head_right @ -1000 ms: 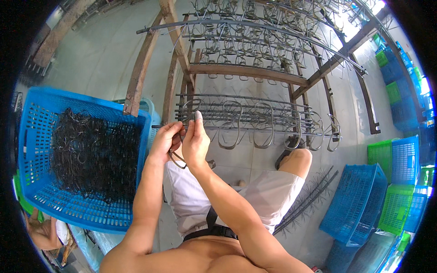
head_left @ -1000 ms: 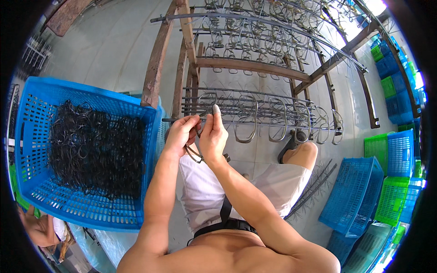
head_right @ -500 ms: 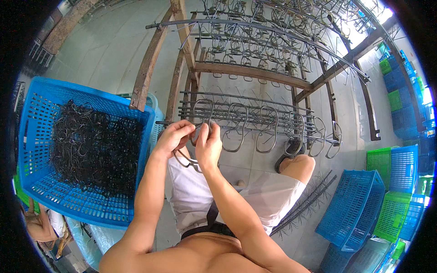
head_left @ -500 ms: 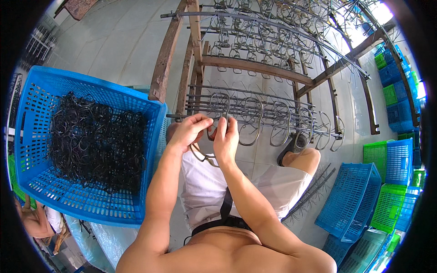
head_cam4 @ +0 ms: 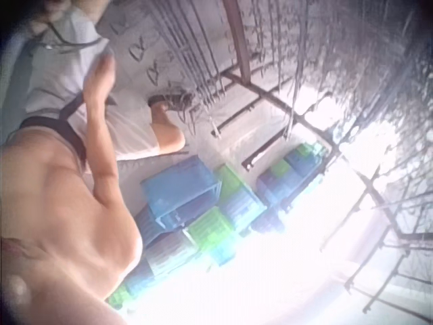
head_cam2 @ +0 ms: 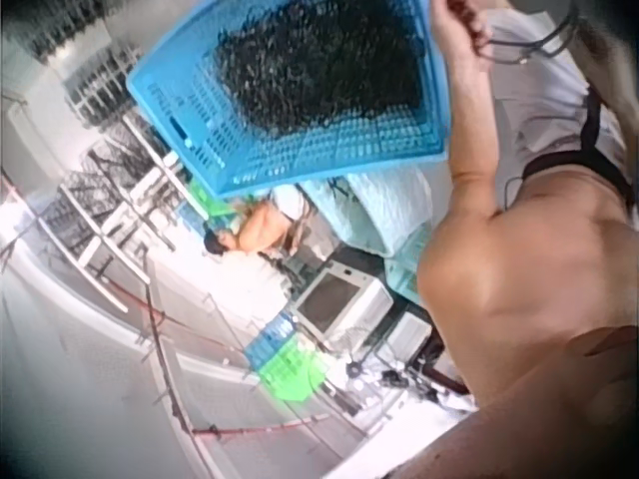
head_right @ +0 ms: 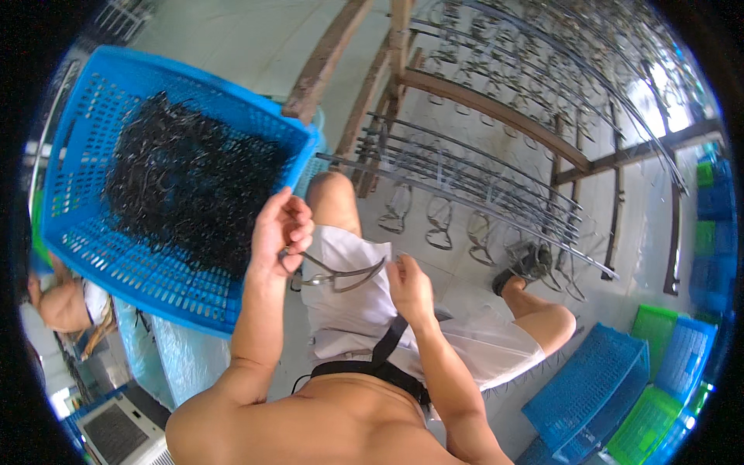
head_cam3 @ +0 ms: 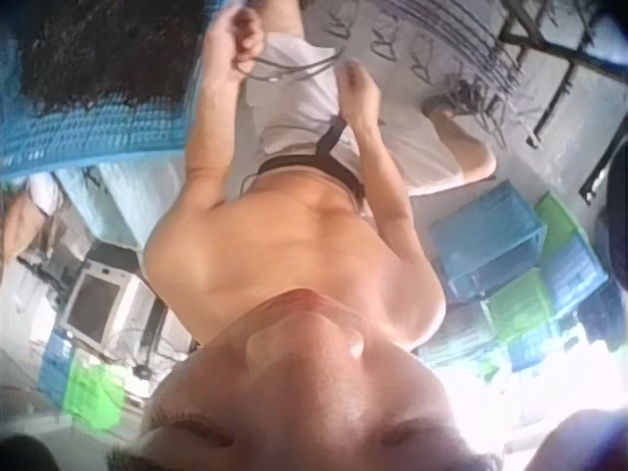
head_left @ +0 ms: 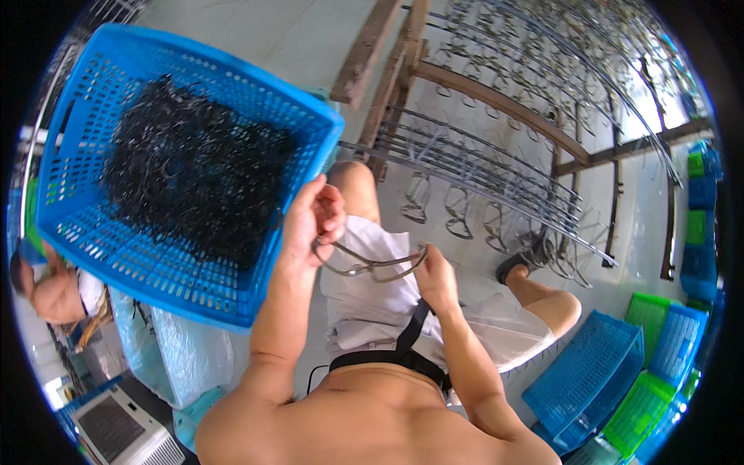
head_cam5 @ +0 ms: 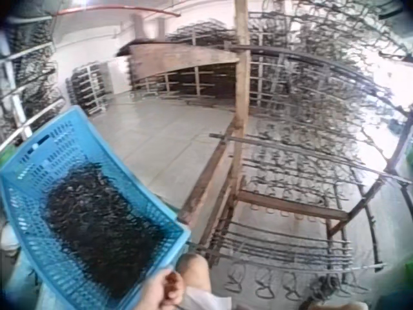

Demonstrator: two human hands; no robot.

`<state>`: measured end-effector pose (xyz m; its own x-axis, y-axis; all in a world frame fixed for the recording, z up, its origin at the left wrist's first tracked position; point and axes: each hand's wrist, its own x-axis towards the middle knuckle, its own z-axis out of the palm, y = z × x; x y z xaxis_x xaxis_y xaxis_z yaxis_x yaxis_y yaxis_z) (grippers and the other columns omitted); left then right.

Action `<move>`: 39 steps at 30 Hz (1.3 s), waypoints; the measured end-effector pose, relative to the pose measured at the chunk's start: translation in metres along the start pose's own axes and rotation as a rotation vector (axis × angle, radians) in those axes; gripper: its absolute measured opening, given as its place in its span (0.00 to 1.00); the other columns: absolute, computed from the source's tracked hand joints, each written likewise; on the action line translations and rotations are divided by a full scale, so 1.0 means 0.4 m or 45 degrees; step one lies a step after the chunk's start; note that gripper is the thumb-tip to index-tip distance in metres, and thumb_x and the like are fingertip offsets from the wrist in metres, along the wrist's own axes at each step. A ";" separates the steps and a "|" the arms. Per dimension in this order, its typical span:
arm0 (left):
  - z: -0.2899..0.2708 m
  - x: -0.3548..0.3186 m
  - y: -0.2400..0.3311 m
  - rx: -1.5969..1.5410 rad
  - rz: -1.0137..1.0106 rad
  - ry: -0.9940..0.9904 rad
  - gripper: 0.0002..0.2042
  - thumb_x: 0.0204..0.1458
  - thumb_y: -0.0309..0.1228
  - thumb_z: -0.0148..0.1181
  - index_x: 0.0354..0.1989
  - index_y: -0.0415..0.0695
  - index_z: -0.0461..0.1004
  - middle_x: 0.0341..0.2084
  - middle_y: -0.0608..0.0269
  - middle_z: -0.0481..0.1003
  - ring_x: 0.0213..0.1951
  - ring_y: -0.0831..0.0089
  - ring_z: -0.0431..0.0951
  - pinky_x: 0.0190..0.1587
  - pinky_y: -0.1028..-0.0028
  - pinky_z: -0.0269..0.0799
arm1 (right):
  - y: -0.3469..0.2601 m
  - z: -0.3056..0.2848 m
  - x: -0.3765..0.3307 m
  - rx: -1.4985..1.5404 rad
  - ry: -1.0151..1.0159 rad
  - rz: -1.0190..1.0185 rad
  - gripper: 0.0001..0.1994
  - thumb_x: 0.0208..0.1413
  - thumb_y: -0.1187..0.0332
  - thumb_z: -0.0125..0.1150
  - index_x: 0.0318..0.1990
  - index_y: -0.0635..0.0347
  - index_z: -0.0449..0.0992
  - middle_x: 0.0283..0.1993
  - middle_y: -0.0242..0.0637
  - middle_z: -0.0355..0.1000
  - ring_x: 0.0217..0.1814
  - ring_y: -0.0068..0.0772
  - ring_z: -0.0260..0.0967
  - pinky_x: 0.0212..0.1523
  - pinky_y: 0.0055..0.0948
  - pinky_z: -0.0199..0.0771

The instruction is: The person repeatedly picks small metal hooks from a blue basket and attaches them to a multi-tiered metal rack. The person handles the hooks one at a time, placing them onto horizontal bars of the rack.

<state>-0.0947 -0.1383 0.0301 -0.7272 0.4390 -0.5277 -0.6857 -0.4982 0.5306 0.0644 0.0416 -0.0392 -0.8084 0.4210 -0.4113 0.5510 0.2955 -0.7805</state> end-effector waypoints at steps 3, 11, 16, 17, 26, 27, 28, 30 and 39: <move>0.015 -0.043 -0.047 0.310 -0.011 0.261 0.17 0.53 0.47 0.50 0.21 0.47 0.66 0.11 0.71 0.63 0.08 0.84 0.57 0.08 0.84 0.46 | -0.075 -0.076 -0.138 0.053 0.357 -0.460 0.21 0.46 0.70 0.58 0.49 0.67 0.65 0.44 0.49 0.66 0.48 0.46 0.63 0.48 0.36 0.64; 0.050 -0.064 -0.182 -0.672 -0.270 -0.031 0.16 0.55 0.43 0.49 0.20 0.45 0.67 0.13 0.67 0.61 0.11 0.79 0.56 0.09 0.80 0.47 | -0.087 -0.126 -0.119 0.811 -0.003 -1.010 0.48 0.40 0.48 0.64 0.61 0.71 0.46 0.59 0.49 0.50 0.62 0.43 0.47 0.62 0.41 0.43; 0.148 -0.066 -0.271 -0.672 -0.407 -0.122 0.17 0.55 0.43 0.49 0.22 0.43 0.67 0.14 0.67 0.61 0.13 0.77 0.57 0.14 0.78 0.54 | -0.119 -0.053 -0.141 0.808 0.135 -1.028 0.23 0.59 0.73 0.41 0.61 0.70 0.48 0.49 0.45 0.61 0.46 0.31 0.60 0.52 0.32 0.57; 0.159 -0.070 -0.286 -0.501 -0.428 -0.036 0.14 0.55 0.42 0.48 0.25 0.44 0.67 0.16 0.66 0.63 0.16 0.76 0.61 0.19 0.76 0.59 | -0.085 -0.060 -0.138 0.715 0.267 -0.873 0.19 0.60 0.74 0.39 0.59 0.70 0.53 0.43 0.41 0.65 0.39 0.26 0.60 0.45 0.26 0.60; 0.133 0.248 -0.234 2.215 1.583 0.366 0.28 0.42 0.36 0.62 0.50 0.35 0.60 0.44 0.49 0.65 0.52 0.52 0.60 0.58 0.45 0.43 | -0.013 -0.312 -0.145 1.276 0.871 -0.448 0.13 0.60 0.70 0.43 0.52 0.62 0.63 0.19 0.29 0.59 0.13 0.16 0.51 0.12 0.16 0.50; 0.118 0.287 -0.247 2.256 1.485 0.340 0.24 0.43 0.36 0.62 0.45 0.37 0.63 0.41 0.52 0.67 0.52 0.54 0.61 0.59 0.45 0.39 | 0.005 -0.343 -0.150 1.136 0.965 -0.454 0.12 0.60 0.70 0.44 0.50 0.63 0.64 0.18 0.28 0.58 0.13 0.15 0.50 0.12 0.15 0.49; 0.115 0.309 -0.257 2.298 1.380 0.304 0.20 0.44 0.37 0.62 0.41 0.39 0.66 0.37 0.56 0.69 0.52 0.57 0.62 0.60 0.45 0.36 | 0.024 -0.371 -0.153 0.993 1.063 -0.451 0.11 0.60 0.70 0.44 0.49 0.64 0.64 0.17 0.27 0.57 0.13 0.14 0.49 0.12 0.15 0.47; 0.108 0.331 -0.268 2.112 1.303 0.275 0.17 0.44 0.39 0.63 0.36 0.42 0.68 0.36 0.61 0.70 0.51 0.61 0.63 0.61 0.46 0.32 | 0.084 -0.426 -0.140 0.859 1.159 -0.578 0.09 0.61 0.71 0.44 0.45 0.65 0.64 0.15 0.26 0.55 0.12 0.14 0.47 0.13 0.15 0.45; 0.076 0.357 -0.337 1.725 1.759 0.263 0.09 0.47 0.32 0.60 0.32 0.45 0.67 0.33 0.61 0.70 0.49 0.59 0.67 0.60 0.47 0.40 | 0.148 -0.471 -0.188 1.046 1.129 -0.396 0.09 0.61 0.70 0.46 0.44 0.65 0.67 0.17 0.26 0.58 0.15 0.11 0.46 0.15 0.14 0.42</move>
<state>-0.1070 0.0142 -0.0965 -0.7546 0.1815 0.6306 0.6253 0.4904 0.6071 0.1968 0.1890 0.0342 -0.2870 0.9564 0.0532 -0.1890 -0.0021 -0.9820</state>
